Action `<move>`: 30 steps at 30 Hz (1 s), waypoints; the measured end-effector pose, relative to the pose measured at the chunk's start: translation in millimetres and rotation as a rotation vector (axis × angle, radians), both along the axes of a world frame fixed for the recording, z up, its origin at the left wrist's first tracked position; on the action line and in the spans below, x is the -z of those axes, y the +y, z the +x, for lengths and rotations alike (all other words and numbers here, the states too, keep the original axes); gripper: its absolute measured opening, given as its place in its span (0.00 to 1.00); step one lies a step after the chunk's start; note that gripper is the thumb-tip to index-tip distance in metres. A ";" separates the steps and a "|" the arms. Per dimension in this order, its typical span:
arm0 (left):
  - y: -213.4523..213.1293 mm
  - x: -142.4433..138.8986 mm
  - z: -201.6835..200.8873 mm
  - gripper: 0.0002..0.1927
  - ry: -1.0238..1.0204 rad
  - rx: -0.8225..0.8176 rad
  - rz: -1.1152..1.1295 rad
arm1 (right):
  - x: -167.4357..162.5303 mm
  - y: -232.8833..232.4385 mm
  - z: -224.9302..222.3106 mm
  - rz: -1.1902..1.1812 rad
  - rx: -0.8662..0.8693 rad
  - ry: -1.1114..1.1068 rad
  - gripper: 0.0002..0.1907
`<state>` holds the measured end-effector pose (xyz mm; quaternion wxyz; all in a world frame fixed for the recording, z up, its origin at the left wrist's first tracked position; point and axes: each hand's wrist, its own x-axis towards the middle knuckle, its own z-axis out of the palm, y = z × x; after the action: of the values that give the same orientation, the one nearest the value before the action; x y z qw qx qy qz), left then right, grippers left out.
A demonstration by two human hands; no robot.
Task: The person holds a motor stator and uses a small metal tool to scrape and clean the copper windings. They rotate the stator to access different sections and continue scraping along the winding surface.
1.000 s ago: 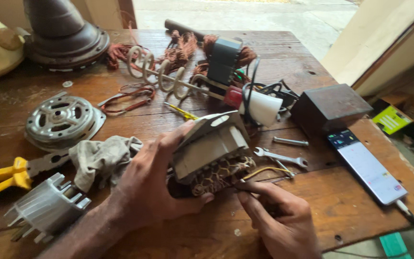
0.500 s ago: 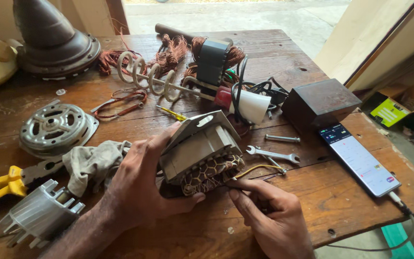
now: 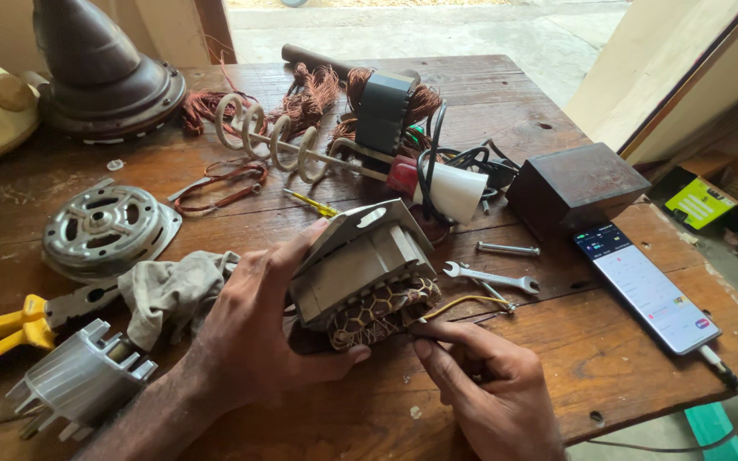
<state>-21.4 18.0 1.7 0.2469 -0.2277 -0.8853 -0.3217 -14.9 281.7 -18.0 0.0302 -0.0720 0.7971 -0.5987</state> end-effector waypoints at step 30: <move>-5.0 -3.1 -1.1 0.62 0.076 0.065 0.011 | 7.9 -3.0 -2.8 -0.048 0.047 -0.017 0.14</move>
<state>-22.5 13.0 4.9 0.2711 -0.2673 -0.8655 -0.3254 -17.7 278.8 -25.9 0.0211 -0.0491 0.7837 -0.6189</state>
